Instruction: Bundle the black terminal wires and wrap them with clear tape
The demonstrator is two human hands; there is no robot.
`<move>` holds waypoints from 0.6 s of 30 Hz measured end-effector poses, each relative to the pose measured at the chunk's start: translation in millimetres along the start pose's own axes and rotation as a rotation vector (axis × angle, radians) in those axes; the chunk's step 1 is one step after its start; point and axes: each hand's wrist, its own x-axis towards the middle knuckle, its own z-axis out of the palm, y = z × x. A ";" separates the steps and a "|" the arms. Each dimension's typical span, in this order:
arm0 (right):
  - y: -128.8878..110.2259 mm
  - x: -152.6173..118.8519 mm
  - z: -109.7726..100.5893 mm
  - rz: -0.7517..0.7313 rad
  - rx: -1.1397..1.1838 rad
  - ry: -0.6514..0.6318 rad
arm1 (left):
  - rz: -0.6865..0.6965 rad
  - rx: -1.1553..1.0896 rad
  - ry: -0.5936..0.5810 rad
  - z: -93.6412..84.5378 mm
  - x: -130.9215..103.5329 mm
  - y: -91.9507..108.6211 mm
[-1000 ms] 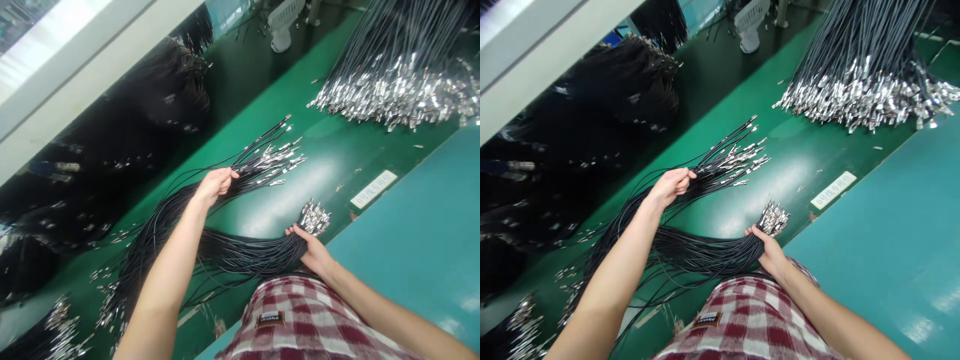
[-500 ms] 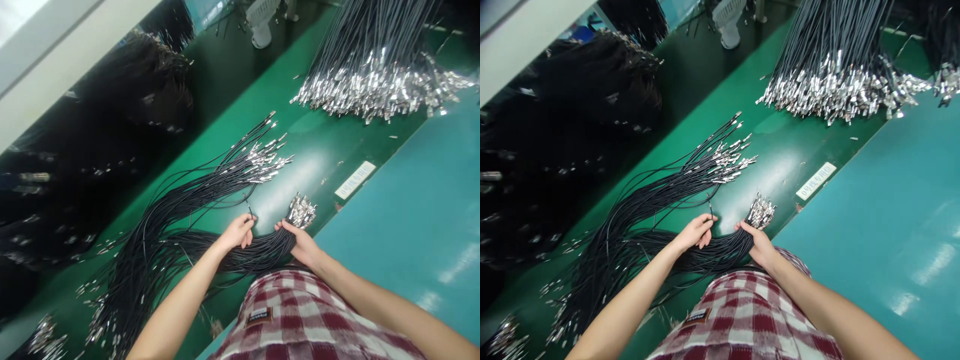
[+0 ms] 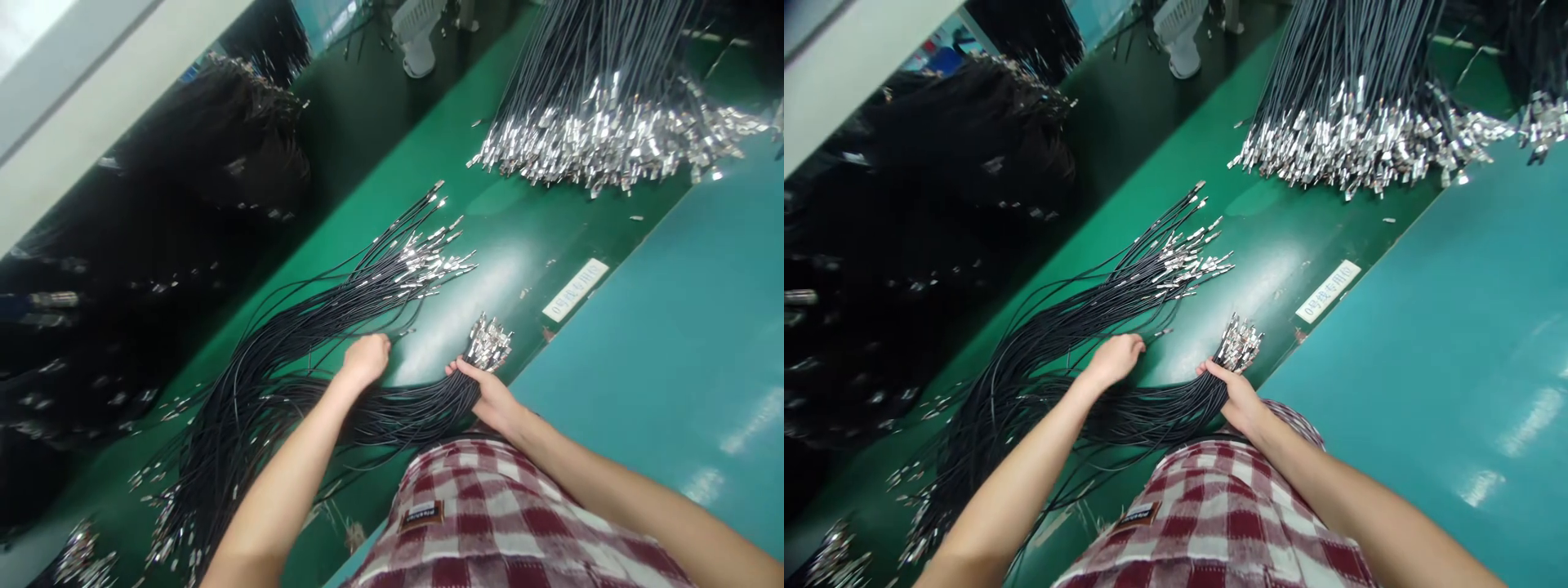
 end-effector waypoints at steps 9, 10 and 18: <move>0.3 -1.7 -4.9 -0.053 -0.095 -0.169 | 0.152 0.330 -0.077 85.2 -42.2 6.7; 0.8 -2.4 -4.6 -0.078 -0.108 -0.174 | 0.115 0.416 -0.082 92.4 -42.3 8.1; 5.1 6.3 -6.7 -0.175 -0.134 -0.090 | 0.085 0.552 -0.066 132.0 -38.4 24.8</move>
